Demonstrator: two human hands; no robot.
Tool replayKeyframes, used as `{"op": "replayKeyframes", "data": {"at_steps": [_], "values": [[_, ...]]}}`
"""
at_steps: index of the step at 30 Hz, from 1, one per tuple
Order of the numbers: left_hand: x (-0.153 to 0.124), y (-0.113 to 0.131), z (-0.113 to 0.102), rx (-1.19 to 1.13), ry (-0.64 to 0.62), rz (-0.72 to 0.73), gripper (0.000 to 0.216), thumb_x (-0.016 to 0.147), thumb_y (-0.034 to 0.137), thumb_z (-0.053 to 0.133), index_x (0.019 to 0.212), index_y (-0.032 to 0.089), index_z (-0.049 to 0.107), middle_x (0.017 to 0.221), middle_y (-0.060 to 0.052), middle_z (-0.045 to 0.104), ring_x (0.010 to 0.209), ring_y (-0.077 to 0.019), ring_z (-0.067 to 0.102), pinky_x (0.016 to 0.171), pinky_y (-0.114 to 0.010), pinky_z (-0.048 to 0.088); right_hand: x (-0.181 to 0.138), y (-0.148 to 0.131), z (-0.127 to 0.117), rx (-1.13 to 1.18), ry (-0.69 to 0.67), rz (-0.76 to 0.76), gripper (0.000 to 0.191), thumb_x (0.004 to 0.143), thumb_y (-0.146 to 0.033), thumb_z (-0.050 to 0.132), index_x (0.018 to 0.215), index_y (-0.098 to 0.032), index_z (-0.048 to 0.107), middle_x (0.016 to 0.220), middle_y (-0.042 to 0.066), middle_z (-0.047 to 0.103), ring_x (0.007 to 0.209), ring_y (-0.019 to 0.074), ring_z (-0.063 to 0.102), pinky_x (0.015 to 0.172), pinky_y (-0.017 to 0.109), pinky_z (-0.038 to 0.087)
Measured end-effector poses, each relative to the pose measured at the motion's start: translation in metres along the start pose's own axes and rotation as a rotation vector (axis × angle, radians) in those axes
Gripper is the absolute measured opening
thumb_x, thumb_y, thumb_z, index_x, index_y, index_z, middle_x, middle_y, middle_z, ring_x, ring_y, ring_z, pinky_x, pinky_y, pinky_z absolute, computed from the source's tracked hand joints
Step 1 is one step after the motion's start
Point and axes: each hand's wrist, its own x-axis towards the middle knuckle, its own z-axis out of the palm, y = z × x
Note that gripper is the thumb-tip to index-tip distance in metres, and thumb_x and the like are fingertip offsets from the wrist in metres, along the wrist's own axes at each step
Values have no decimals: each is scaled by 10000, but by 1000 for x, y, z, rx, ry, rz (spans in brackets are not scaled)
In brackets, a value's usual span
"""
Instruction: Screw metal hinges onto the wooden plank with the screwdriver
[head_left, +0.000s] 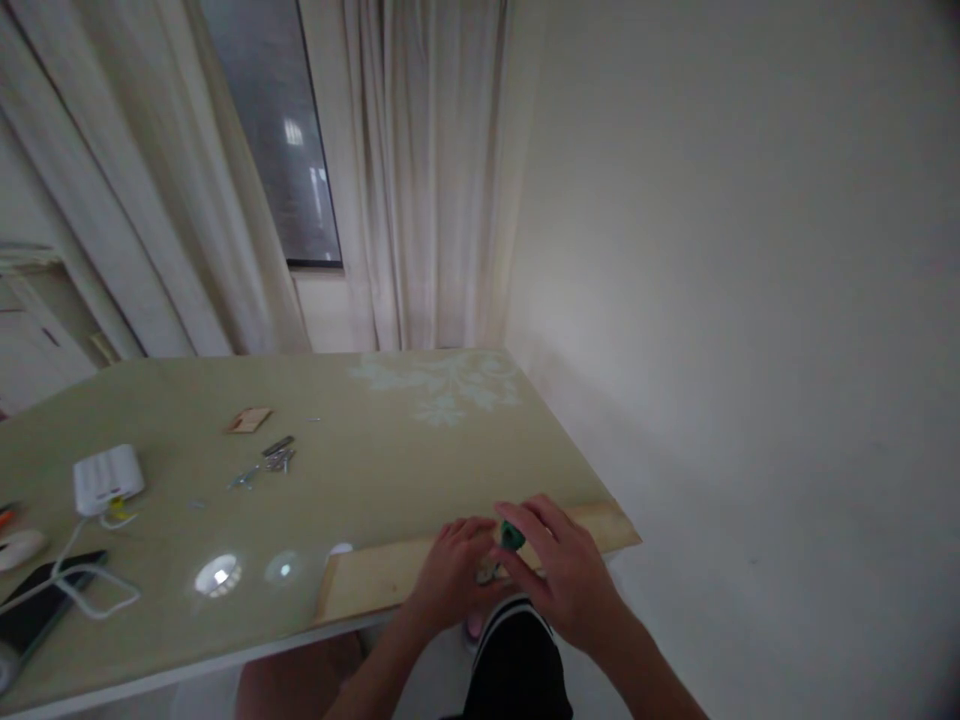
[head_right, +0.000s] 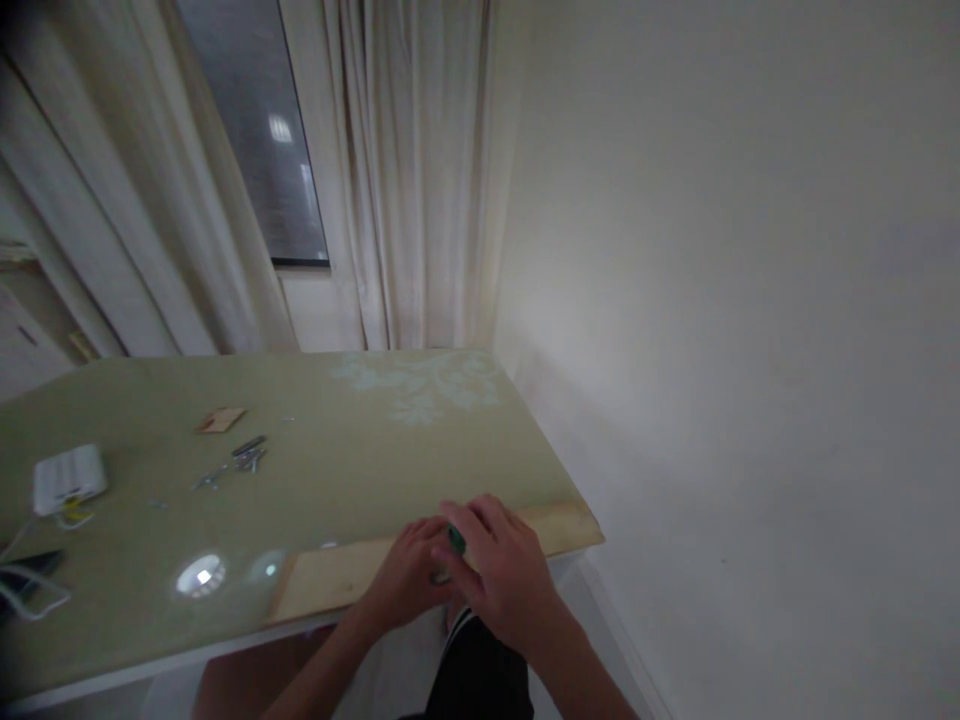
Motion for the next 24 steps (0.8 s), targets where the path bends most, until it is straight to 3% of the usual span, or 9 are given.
{"op": "replayKeyframes", "data": {"at_steps": [2, 5, 9, 11, 14, 16, 21, 24], "values": [[0, 2, 0, -1, 4, 1, 384, 823, 535, 821, 1123, 308, 749, 1341, -53, 696, 1233, -296, 628, 1079, -468, 459, 9, -1, -19, -86, -232, -44, 371, 985, -252, 662, 1348, -219, 591, 1130, 96, 704, 1032, 252, 680, 882, 388, 567], [1, 4, -2, 2, -9, -18, 393, 814, 592, 812, 1072, 300, 762, 1350, -61, 694, 1233, -305, 629, 1089, -487, 454, 26, -4, -42, -277, -497, -39, 220, 961, -318, 716, 1152, -226, 661, 1046, 68, 740, 983, 269, 712, 842, 388, 554], [1, 7, -7, -2, -46, -40, 342, 811, 516, 838, 1063, 298, 765, 1380, -56, 682, 1258, -306, 619, 1111, -501, 438, 53, -3, -52, -593, -713, 121, 384, 1060, -507, 504, 1070, -163, 676, 877, 121, 772, 825, 303, 758, 696, 367, 512], [2, 8, -9, -3, -56, -39, 333, 812, 487, 842, 1075, 298, 763, 1388, -57, 676, 1265, -303, 614, 1115, -498, 436, 64, 0, -55, -612, -785, 100, 430, 1053, -552, 493, 1082, -160, 668, 887, 131, 777, 819, 303, 760, 658, 340, 476], [2, 8, -9, 0, -56, -30, 348, 807, 475, 847, 1086, 288, 761, 1390, -69, 674, 1269, -306, 612, 1111, -492, 440, 76, 6, -61, -435, -869, -114, 376, 972, -505, 666, 1183, -197, 618, 1078, 107, 768, 940, 274, 746, 679, 306, 450], [2, 7, -8, 2, -54, -27, 347, 807, 482, 845, 1080, 284, 763, 1389, -76, 676, 1270, -313, 611, 1112, -496, 440, 80, 8, -61, -404, -911, -177, 378, 980, -499, 653, 1200, -195, 611, 1067, 107, 771, 922, 266, 747, 673, 304, 438], [2, 6, -7, 2, -69, -31, 290, 828, 428, 828, 1074, 287, 767, 1391, -69, 677, 1274, -306, 610, 1120, -492, 435, 86, 12, -53, -654, -888, 58, 552, 1055, -617, 413, 1016, -144, 695, 834, 171, 777, 799, 317, 763, 642, 332, 437], [2, 5, -7, 13, -87, -34, 290, 810, 353, 839, 1085, 288, 772, 1401, -73, 672, 1284, -315, 604, 1121, -502, 436, 94, 12, -61, -596, -949, 20, 490, 984, -602, 592, 1143, -143, 654, 926, 162, 793, 837, 303, 766, 639, 311, 433]]}}
